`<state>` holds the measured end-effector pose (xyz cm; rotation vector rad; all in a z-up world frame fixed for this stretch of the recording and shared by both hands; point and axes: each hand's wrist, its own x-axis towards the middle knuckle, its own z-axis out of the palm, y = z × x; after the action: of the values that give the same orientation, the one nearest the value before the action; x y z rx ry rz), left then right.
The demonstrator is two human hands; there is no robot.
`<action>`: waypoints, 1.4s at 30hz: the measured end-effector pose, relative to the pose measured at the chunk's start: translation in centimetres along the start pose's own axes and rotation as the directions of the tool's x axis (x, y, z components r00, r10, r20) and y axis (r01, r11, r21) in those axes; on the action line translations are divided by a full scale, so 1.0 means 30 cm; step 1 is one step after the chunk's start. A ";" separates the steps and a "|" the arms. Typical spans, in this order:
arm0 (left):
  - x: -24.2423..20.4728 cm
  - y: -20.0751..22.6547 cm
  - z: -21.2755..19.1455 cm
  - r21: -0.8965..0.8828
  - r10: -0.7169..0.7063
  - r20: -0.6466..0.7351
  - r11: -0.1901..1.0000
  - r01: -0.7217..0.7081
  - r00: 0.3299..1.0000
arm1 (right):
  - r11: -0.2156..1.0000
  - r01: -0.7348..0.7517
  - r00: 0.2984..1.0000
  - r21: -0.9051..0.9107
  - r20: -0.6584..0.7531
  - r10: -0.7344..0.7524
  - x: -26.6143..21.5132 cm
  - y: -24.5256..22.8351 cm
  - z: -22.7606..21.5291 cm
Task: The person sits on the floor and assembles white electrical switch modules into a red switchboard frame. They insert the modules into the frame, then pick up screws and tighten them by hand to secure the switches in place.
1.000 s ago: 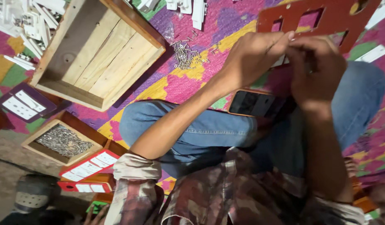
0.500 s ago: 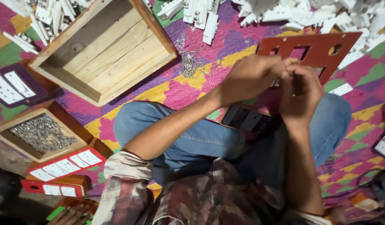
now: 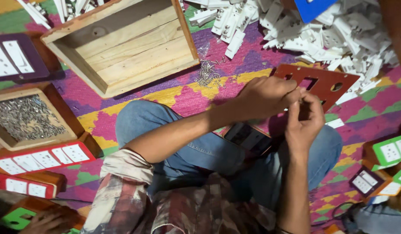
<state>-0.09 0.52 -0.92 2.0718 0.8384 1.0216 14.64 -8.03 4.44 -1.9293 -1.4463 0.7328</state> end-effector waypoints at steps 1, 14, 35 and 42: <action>-0.006 0.011 -0.007 0.045 -0.045 0.006 0.998 0.045 0.999 | 0.995 0.073 0.997 -0.069 0.007 -0.073 0.000 0.000 0.001; 0.018 0.013 -0.017 -0.308 -0.149 0.275 0.922 0.234 0.950 | 0.997 0.005 0.893 0.076 0.448 -0.038 -0.141 -0.099 0.321; 0.091 0.016 -0.113 -0.533 -0.147 0.209 0.812 0.238 0.967 | 0.863 0.267 0.953 -0.428 -0.017 -0.303 0.082 -0.170 0.524; 0.092 0.014 -0.120 -0.671 -0.157 0.168 0.705 0.230 0.973 | 0.907 0.276 0.939 -0.318 -0.112 -0.325 0.097 -0.229 0.571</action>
<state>-1.65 3.43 2.22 1.3440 0.4949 0.9181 -1.56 -1.28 -1.92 -1.8641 -1.7764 0.2174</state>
